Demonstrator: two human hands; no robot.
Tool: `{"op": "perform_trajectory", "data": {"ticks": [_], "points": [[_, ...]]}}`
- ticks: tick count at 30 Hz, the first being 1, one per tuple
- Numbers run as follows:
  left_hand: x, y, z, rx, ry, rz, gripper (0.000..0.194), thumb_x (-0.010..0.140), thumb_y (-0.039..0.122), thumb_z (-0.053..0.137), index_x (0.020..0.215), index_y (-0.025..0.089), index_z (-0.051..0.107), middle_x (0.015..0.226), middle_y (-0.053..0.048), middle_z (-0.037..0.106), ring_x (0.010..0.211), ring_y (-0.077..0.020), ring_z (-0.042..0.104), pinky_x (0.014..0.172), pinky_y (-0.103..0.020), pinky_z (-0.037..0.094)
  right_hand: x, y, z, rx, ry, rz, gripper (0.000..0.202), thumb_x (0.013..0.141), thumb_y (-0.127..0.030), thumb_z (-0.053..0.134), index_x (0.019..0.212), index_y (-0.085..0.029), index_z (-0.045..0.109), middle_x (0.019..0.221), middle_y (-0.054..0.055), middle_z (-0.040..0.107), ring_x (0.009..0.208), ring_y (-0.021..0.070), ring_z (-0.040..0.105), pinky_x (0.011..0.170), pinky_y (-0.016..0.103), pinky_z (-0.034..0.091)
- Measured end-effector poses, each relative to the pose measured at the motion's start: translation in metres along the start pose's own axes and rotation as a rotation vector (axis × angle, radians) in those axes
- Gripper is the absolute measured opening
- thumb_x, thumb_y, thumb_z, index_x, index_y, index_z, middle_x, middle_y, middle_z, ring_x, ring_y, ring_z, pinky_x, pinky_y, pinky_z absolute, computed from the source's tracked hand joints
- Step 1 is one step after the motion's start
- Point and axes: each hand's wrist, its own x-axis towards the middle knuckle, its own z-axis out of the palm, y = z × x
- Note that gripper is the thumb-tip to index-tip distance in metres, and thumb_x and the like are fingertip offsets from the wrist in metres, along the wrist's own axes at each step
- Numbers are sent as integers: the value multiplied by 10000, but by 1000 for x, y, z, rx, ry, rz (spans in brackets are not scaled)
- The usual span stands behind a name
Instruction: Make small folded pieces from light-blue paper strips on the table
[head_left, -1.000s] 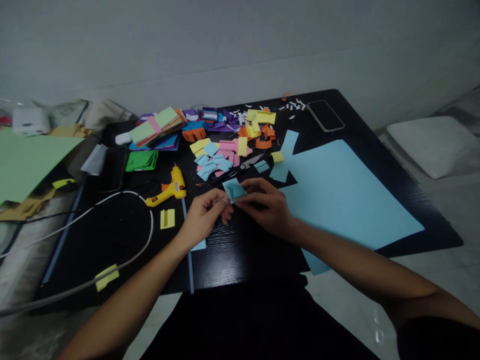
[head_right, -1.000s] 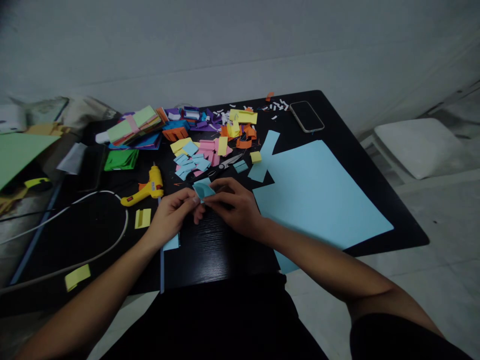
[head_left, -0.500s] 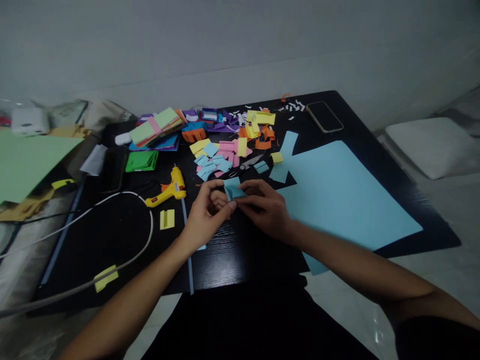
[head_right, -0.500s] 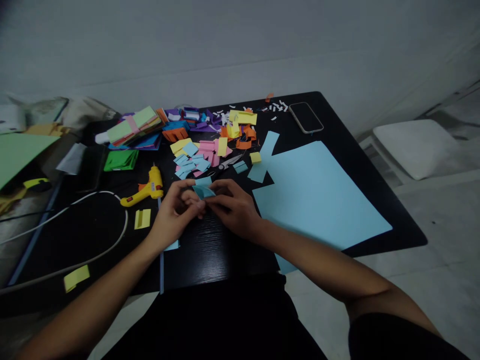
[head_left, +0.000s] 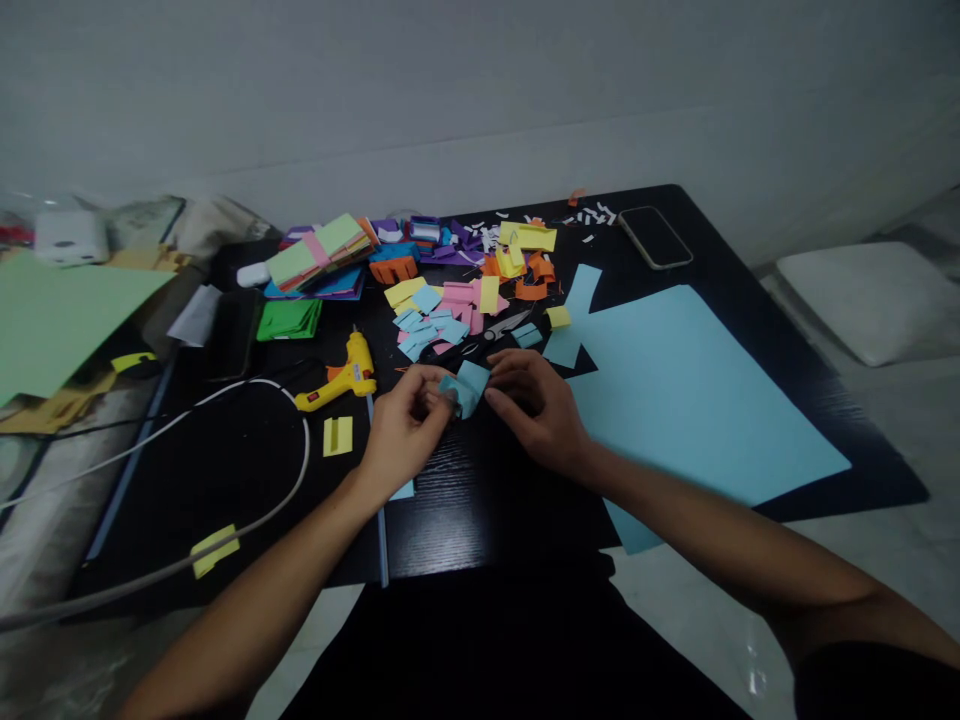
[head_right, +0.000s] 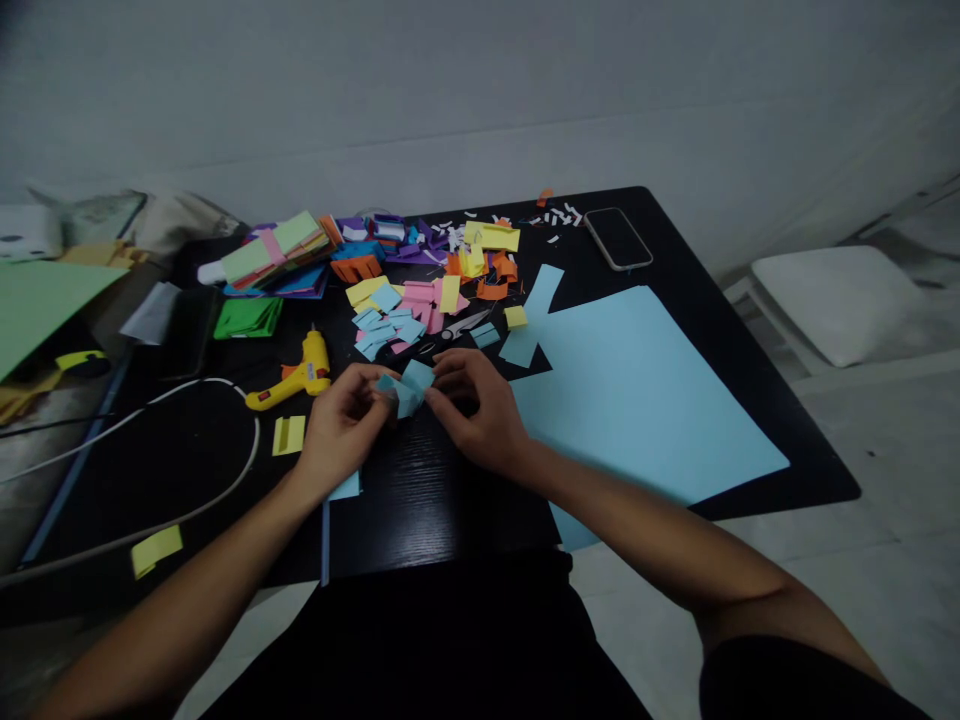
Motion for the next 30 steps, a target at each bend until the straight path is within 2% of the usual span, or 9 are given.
{"op": "perform_trajectory", "data": {"ticks": [3,5,8,12,16,19,25,30], "points": [[0,3,-1,65,-55,27,115,955,271,643,1008,187,701,716,19,645,623,-113,587,596,-228,469,6,4,-1,99,-57,184,253,956,-319,682,1181,-210,647,1083,75,716,880,177,725,768,314,626],[0,3,-2,99,-79,61,131,955,272,645,1003,181,726,722,7,669,641,-122,607,616,-238,493,9,4,-2,127,-131,250,221,971,-349,666,1139,-210,698,1006,56,738,841,171,718,751,311,624],[0,2,-4,164,-103,136,139,943,250,659,1022,184,752,786,-17,714,684,-137,642,654,-255,524,11,2,-2,211,-227,306,243,964,-428,677,1034,-205,740,969,45,750,838,175,717,736,315,633],[0,0,-7,237,-148,241,152,936,218,673,1075,200,731,829,-10,731,715,-134,672,683,-241,540,10,-1,-3,229,-257,336,313,900,-482,754,1002,-186,733,942,45,752,837,174,712,731,300,611],[0,1,-9,293,-153,316,109,924,171,669,1028,203,677,794,15,696,688,-116,659,655,-212,524,8,-4,-4,145,-268,289,312,827,-396,834,1035,-187,730,930,28,741,722,135,642,637,258,520],[1,2,-10,328,-137,350,92,921,162,670,999,202,642,780,23,665,673,-106,640,636,-202,508,6,-6,-5,54,-298,242,262,873,-366,787,1072,-204,736,855,4,722,650,120,586,594,254,466],[2,2,-12,319,-153,350,94,933,198,671,1013,201,622,798,13,669,694,-115,655,659,-224,524,5,-8,-5,-34,-233,128,214,897,-379,765,1011,-200,745,975,51,764,886,183,698,788,311,544],[1,2,-13,262,-138,284,93,927,217,685,1001,196,632,829,-4,696,722,-125,675,688,-241,549,3,-8,-6,-87,-258,46,226,902,-381,759,1033,-198,733,986,60,766,906,193,707,831,333,551]]}}
